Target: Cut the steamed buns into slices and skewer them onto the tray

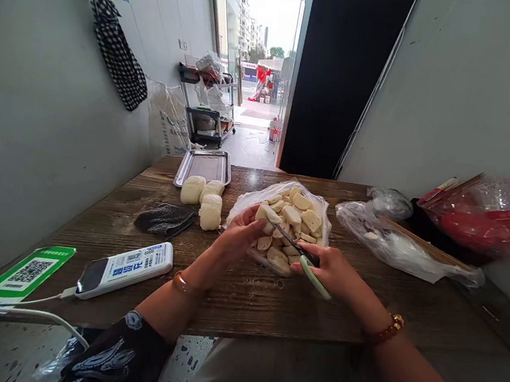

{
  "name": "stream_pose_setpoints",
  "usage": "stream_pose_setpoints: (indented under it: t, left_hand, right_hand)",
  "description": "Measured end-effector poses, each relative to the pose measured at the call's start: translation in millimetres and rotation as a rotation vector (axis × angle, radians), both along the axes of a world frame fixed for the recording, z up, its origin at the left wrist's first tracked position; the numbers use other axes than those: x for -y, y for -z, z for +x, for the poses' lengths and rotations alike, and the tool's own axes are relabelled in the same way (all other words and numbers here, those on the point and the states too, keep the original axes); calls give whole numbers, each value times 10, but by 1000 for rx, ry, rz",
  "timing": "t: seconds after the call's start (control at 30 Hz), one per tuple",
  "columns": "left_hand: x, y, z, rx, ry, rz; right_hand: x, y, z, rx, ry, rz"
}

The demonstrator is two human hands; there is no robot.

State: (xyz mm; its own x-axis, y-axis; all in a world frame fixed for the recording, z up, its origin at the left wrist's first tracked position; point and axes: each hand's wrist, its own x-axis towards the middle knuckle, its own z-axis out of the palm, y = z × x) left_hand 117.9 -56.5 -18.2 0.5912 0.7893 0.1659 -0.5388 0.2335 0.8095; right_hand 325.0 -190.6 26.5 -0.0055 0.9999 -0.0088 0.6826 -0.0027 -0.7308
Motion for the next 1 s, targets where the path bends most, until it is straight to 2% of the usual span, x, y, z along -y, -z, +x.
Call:
stream_pose_setpoints:
  t: [0.27,0.43,0.63,0.83,1.0]
  left_hand:
    - [-13,-8,-34,29,119,-70]
    - [-26,27,-19,-1,62,-65]
    - [-26,15,-12,-4,15,-63]
    - [-17,7,-15,-15,2,-55]
    - [-27,6,-17,-19,16,-55]
  right_hand:
    - [-9,-5,-23,-26,23,29]
    - [-6,17,-27,57,51,28]
    - [-2,-26,-42,131,3,17]
    - [0,-108,-65,135,-18,-72]
    - [3,-118,-46,137,-28,-62]
